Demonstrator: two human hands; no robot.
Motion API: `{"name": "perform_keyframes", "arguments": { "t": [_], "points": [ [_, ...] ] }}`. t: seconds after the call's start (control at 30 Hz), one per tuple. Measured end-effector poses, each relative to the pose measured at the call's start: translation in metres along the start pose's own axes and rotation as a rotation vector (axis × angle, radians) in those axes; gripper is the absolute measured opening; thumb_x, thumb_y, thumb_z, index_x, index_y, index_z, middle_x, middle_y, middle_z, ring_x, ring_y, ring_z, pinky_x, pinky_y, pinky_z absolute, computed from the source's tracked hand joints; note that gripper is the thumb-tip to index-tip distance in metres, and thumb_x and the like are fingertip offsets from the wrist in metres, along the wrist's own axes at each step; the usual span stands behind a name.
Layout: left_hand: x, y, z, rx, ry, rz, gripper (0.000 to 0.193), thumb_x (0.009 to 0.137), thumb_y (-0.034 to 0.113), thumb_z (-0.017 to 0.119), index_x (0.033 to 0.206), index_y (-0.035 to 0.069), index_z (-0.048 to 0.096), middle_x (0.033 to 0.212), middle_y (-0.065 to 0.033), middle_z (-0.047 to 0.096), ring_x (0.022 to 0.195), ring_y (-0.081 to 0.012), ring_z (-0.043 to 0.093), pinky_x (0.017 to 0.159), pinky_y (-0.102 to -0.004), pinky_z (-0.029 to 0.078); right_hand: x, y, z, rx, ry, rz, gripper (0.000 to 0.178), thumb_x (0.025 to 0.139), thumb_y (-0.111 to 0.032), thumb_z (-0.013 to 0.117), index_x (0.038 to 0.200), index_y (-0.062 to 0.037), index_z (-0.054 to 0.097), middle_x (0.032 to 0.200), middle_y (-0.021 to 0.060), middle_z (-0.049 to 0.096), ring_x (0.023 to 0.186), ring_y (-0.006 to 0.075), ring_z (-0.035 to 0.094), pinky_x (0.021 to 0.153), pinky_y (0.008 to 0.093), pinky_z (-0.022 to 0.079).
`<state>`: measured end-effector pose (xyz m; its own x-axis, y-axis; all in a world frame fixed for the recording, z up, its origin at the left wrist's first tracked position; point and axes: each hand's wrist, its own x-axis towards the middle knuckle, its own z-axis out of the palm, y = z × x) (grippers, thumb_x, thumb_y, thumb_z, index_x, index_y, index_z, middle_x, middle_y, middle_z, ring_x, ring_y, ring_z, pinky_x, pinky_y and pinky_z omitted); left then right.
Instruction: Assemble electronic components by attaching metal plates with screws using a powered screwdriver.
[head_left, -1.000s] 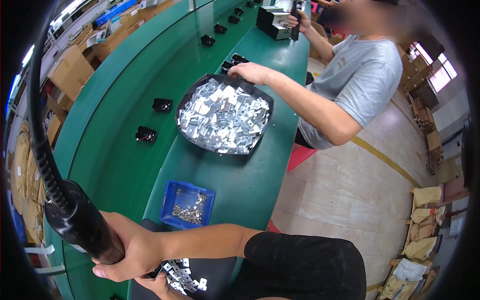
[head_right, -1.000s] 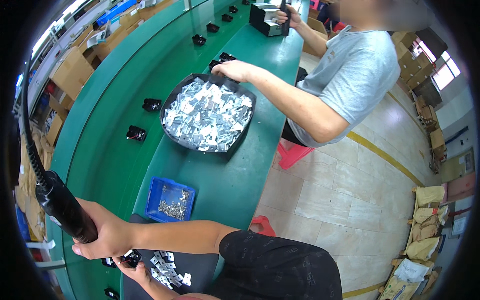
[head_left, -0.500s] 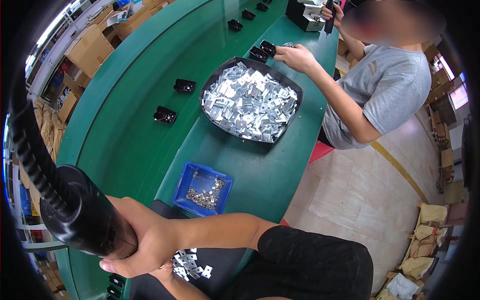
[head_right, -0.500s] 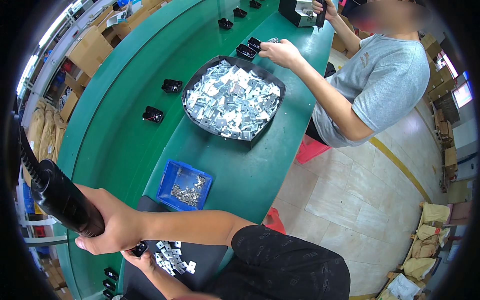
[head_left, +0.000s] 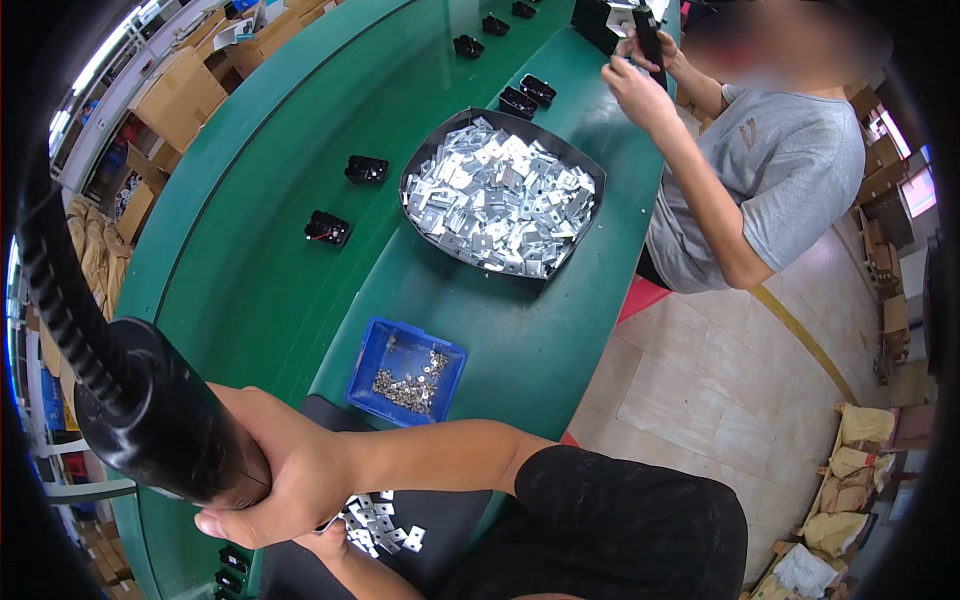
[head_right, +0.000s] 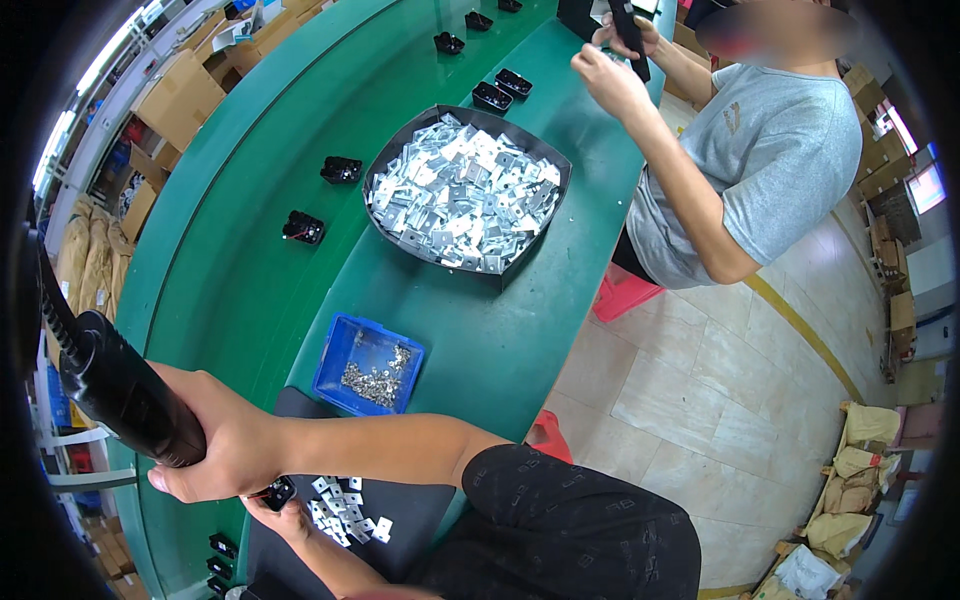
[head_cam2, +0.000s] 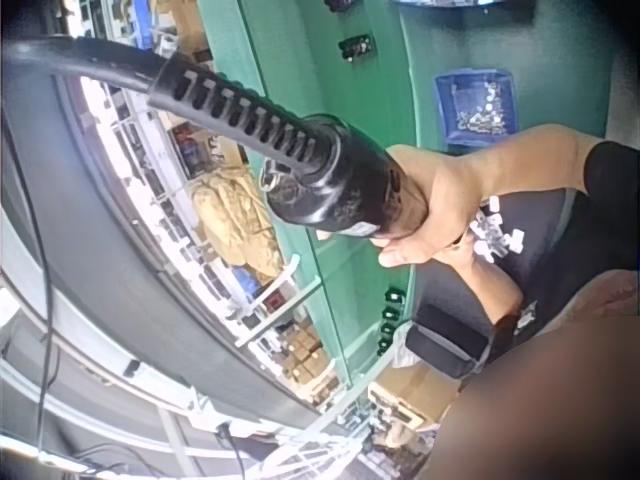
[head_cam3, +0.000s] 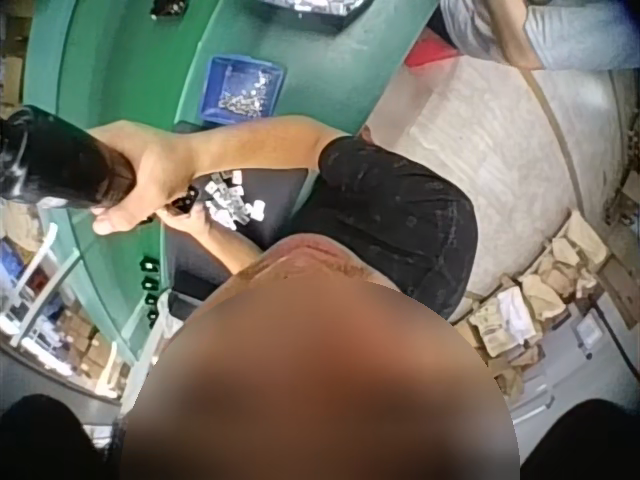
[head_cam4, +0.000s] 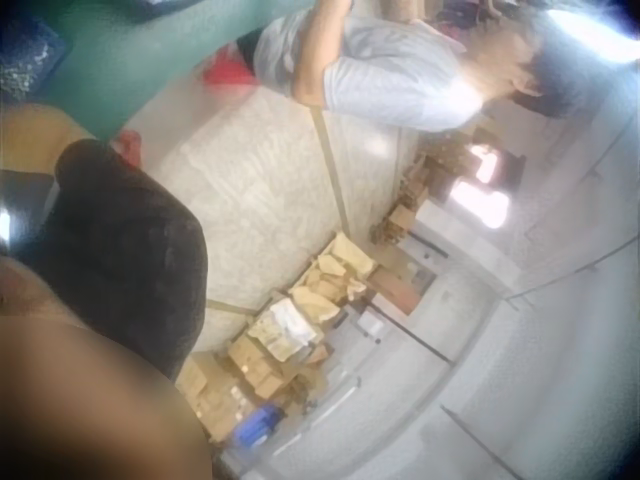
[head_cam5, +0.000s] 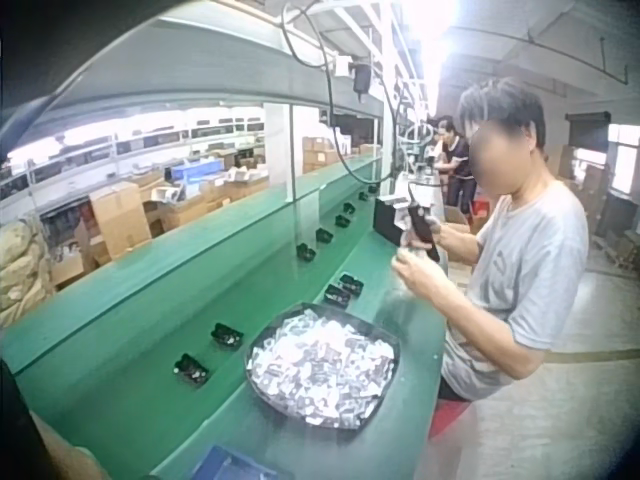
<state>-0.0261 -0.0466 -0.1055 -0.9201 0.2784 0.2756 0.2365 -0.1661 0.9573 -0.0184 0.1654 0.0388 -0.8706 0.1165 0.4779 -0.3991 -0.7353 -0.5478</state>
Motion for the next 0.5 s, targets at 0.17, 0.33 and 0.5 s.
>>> {"name": "perform_keyframes", "arguments": {
  "t": [0.17, 0.33, 0.5],
  "points": [
    [0.0, -0.001, -0.004, -0.015, -0.029, -0.014, 0.108, 0.053, 0.044, 0.093, 0.134, -0.002, 0.037, 0.122, -0.0116, 0.052, 0.112, -0.0226, 0.054, 0.094, -0.0349, 0.045, 0.001, 0.002, -0.002, -0.041, -0.007, -0.032, 0.057, 0.071, -0.002, 0.066, 0.123, -0.0023, 0.042, 0.092, -0.0022, 0.045, 0.08, 0.0064, 0.041, 0.067, 0.0214, 0.037],
    [0.006, 0.011, -0.013, 0.165, -0.039, -0.024, 0.111, 0.054, 0.044, 0.092, 0.136, -0.003, 0.034, 0.128, -0.0149, 0.048, 0.116, -0.0249, 0.05, 0.098, -0.0379, 0.042, -0.001, 0.004, -0.003, -0.104, -0.012, -0.093, 0.057, 0.071, -0.003, 0.066, 0.123, -0.0023, 0.042, 0.091, -0.0024, 0.044, 0.079, 0.0068, 0.041, 0.067, 0.0215, 0.037],
    [0.027, 0.008, -0.036, 0.282, -0.187, -0.012, 0.106, 0.056, 0.04, 0.092, 0.133, -0.005, 0.035, 0.129, -0.0168, 0.046, 0.119, -0.0256, 0.048, 0.1, -0.0385, 0.04, -0.002, 0.006, 0.002, 0.04, 0.012, -0.098, 0.056, 0.072, -0.002, 0.067, 0.122, -0.0023, 0.041, 0.093, -0.0018, 0.046, 0.08, 0.0064, 0.042, 0.068, 0.022, 0.039]
  ]
}}
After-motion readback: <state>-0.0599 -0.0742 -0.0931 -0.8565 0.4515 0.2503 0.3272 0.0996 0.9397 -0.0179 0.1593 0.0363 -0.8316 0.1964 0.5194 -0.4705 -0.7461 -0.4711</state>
